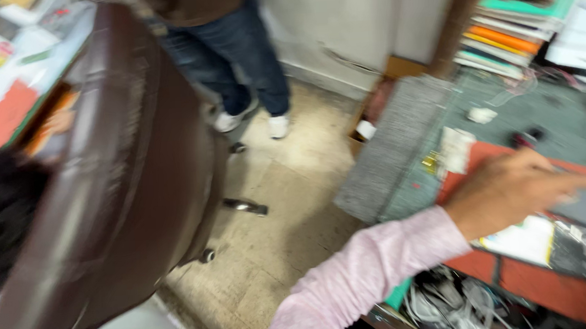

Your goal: The person receives a disassembled smartphone and proceeds to work on its internal components. They use a screwdriver to remove screws from the back cover and then use a soldering iron to work on the circuit board.

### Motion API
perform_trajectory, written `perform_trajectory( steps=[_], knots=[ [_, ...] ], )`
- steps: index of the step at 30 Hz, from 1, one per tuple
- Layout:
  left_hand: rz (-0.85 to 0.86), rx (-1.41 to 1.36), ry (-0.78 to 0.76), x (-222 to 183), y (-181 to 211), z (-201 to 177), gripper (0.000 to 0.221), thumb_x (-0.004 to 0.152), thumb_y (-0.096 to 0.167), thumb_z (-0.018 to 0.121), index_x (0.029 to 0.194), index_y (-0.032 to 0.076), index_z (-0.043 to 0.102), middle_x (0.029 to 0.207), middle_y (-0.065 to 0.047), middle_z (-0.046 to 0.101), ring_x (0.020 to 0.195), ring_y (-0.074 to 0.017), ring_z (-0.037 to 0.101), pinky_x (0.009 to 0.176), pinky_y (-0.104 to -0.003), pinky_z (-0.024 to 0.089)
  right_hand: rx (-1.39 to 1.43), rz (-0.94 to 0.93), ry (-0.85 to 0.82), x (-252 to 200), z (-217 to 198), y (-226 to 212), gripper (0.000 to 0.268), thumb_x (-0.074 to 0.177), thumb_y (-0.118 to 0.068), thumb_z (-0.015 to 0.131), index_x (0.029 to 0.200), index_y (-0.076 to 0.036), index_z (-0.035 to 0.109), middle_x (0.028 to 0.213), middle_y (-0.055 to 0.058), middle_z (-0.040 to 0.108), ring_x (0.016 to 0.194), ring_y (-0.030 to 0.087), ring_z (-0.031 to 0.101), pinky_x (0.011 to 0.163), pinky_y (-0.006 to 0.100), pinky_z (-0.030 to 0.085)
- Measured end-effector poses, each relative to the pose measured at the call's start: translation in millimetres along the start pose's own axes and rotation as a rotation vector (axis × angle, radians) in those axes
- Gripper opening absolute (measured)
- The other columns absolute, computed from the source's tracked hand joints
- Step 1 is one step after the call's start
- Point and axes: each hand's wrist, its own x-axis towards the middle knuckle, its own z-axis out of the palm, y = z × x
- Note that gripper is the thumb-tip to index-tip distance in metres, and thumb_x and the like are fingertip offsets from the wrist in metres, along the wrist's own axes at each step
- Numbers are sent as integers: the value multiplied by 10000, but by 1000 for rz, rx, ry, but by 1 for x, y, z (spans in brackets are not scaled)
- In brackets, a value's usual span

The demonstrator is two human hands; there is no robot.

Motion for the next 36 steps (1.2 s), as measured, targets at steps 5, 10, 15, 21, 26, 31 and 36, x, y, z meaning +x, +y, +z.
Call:
perform_trajectory(
  steps=[5,10,15,21,26,31,36],
  knots=[
    [-2,-103,8,9,12,-24,354,900,151,768,1245,212,716,900,-8,679,907,-165,649,821,-299,564,-154,47,91,-15,-60,6,415,1167,120,601,1417,-58,321,1141,155,657,1006,190,699,911,261,576],
    [-80,-185,1,20,28,-46,314,882,124,780,1189,171,739,922,-44,679,908,-196,654,834,-353,555,-220,69,96,-28,-77,15,450,1140,127,597,1435,-60,314,1137,181,634,1006,211,688,901,270,564],
    [-45,-174,-34,29,35,-53,285,930,106,746,1212,149,730,909,-29,725,944,-202,658,865,-357,541,-221,77,97,-32,-78,17,432,1138,76,638,1408,-54,327,1161,197,670,1029,218,711,892,270,598],
    [-94,-196,-41,30,37,-55,270,963,108,723,1231,138,728,951,-43,736,943,-202,649,852,-344,543,-260,31,99,-29,-77,15,423,1176,77,660,1441,-31,348,1168,187,679,1045,210,729,884,262,606],
    [-150,-270,-19,32,40,-61,274,995,111,697,1268,129,702,1048,-5,784,1010,-177,642,876,-301,562,-344,-63,73,-25,-74,11,417,1121,83,629,1443,2,378,1142,209,599,1003,220,731,830,284,629],
    [-157,-246,21,31,40,-60,277,985,119,715,1262,124,708,1047,-8,788,1014,-176,645,889,-308,547,-367,-30,54,-27,-75,9,369,1163,61,639,1437,-2,400,1078,167,691,970,197,744,846,270,615],
    [-142,-241,21,31,40,-62,263,992,122,711,1255,115,708,1053,-17,784,1017,-184,647,900,-315,539,-408,-11,52,-28,-75,11,357,1172,51,655,1428,-10,415,1038,160,731,972,189,763,875,267,616]
  ],
)
